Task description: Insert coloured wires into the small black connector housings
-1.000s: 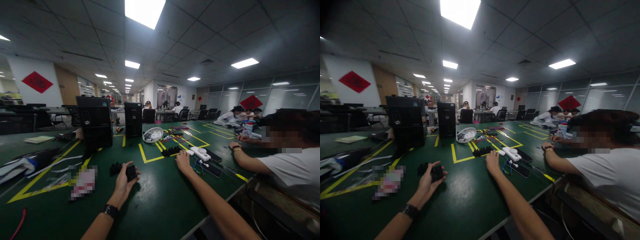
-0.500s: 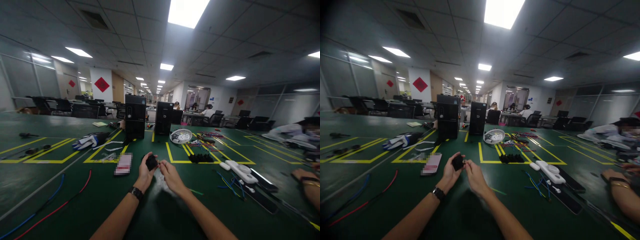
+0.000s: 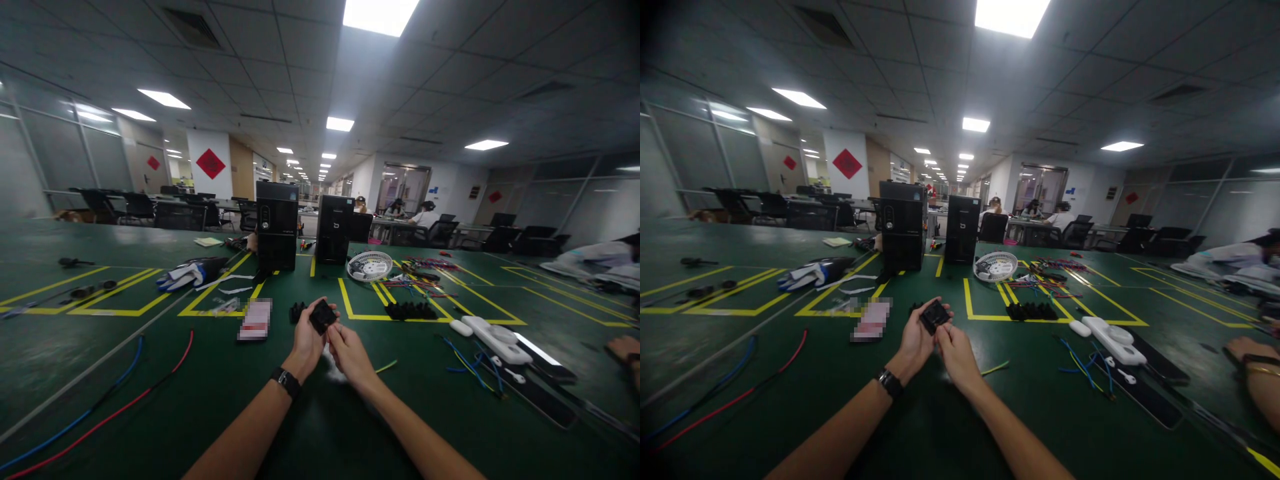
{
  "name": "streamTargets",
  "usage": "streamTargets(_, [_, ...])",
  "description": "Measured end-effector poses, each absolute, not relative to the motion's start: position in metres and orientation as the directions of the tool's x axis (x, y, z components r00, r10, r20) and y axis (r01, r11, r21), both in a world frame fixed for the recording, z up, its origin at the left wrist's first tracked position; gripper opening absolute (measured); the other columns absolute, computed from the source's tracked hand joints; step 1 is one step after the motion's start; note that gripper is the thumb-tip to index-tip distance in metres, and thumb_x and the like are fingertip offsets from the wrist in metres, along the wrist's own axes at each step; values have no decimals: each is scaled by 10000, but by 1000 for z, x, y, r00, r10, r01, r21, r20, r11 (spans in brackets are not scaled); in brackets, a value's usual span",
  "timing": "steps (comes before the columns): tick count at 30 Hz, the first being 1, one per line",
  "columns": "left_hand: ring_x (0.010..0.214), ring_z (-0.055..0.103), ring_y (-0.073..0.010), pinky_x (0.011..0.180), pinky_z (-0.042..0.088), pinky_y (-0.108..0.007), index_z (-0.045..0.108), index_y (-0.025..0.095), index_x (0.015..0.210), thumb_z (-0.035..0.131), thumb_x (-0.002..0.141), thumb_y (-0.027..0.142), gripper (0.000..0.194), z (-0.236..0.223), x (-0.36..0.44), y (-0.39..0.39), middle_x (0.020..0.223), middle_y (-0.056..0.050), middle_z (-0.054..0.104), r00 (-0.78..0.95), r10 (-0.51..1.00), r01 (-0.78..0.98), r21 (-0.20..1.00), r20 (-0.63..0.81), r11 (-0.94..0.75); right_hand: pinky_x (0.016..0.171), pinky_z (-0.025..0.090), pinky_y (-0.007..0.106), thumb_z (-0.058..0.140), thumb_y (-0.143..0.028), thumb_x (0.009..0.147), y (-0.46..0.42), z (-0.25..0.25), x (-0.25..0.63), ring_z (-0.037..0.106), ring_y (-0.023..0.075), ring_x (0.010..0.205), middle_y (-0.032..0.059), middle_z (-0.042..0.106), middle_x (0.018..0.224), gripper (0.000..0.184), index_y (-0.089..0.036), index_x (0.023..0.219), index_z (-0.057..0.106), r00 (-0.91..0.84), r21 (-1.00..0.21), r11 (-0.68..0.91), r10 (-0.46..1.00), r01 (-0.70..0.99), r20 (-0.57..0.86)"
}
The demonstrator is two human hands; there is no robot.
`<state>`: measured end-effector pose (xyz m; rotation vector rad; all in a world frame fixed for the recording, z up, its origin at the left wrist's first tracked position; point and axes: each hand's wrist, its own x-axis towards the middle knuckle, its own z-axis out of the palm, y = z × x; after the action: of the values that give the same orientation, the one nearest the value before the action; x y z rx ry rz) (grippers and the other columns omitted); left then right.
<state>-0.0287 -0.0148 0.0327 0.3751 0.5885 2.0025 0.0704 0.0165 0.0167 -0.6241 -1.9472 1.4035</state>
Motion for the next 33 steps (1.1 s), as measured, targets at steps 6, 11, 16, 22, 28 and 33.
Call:
streamTargets(6, [768,647,-195,709,510,-315,618,132,964,472,804,261,252,33,-29,-15,774,-57,638,-462,887,-759,519,-6,-392,404,239,209,402,-483,892,17,12,71,317,81,402,-58,387,531,332,-196,740,468,-639,-947,321,726,-13,255])
streamTargets(11, [767,634,-189,684,492,-300,624,129,987,478,799,293,289,30,-28,-15,814,-60,634,-460,886,-709,577,60,-406,391,227,200,424,-506,874,21,9,70,317,61,382,-58,406,520,370,-182,699,456,-640,-955,291,744,53,191])
streamTargets(16, [774,609,-155,661,451,-251,633,157,976,523,818,357,278,27,-26,-13,845,-36,631,-538,808,-457,723,240,-519,329,186,183,451,-615,816,23,6,72,251,41,318,-88,338,455,461,-185,651,440,-704,-993,103,709,57,33])
streamTargets(22, [727,598,-138,669,439,-242,638,147,962,518,818,407,320,24,-20,-13,802,-40,647,-603,762,-291,823,239,-488,293,199,168,440,-674,799,23,2,74,265,38,307,-78,368,447,525,-176,632,452,-714,-997,72,700,32,28])
streamTargets(28, [722,601,-150,680,455,-263,631,150,963,517,795,458,369,17,-19,-9,789,-39,645,-635,742,-277,832,216,-480,304,158,161,462,-627,823,29,7,79,246,35,316,-87,347,451,479,-180,652,446,-736,-995,-31,671,99,-94])
streamTargets(33, [710,587,-142,682,450,-255,637,132,970,551,773,461,394,12,-20,-9,770,-40,640,-664,721,-209,876,199,-435,325,193,174,418,-577,871,31,-1,81,282,47,330,-72,373,473,459,-175,654,462,-768,-991,34,636,130,-79])
